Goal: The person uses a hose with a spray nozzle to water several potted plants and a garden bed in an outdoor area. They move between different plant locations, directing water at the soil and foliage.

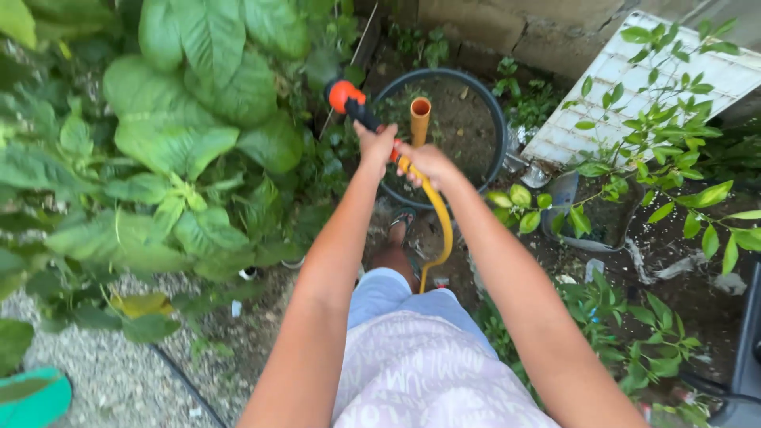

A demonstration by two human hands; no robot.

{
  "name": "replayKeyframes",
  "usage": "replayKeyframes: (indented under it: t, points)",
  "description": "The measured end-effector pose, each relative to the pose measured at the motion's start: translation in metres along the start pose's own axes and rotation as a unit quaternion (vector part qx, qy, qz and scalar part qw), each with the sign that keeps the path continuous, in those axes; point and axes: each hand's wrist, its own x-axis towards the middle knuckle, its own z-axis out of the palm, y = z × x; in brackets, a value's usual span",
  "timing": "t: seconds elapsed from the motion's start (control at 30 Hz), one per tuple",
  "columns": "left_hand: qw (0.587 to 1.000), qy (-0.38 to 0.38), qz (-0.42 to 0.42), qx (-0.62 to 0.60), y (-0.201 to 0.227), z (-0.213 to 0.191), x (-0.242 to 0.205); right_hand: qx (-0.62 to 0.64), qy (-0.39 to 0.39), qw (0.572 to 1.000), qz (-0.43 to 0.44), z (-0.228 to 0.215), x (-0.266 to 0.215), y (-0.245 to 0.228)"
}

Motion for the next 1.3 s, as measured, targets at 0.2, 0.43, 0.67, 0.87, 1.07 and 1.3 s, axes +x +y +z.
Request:
replayKeyframes:
  t: [0.2,0.43,0.67,0.87,1.07,1.3]
  points:
    - [0.997,0.023,-0.074,-0.012,0.006,0.008,0.012,0.001,0.042,0.999,0.034,0.006,0.007,-0.008]
    - [0.993,0.015,-0.091,0.078,-0.028,0.018,0.116,0.014,0.079,0.995,0.062,0.022,0.091,0.007]
    - [0.978,0.035,-0.122,0.168,-0.031,0.024,0.158,0.037,0.11,0.986,0.116,0.031,0.139,-0.01]
    - [0.976,0.11,-0.16,0.096,-0.007,0.035,0.179,0.004,0.095,0.988,0.12,0.023,0.155,-0.052]
    - [0.98,0.12,-0.134,0.082,0.011,0.05,0.202,-0.012,0.1,0.99,0.096,0.019,0.181,-0.059]
    - [0.982,0.138,-0.1,0.081,0.04,0.061,0.199,-0.077,0.12,0.989,0.05,0.008,0.196,-0.061]
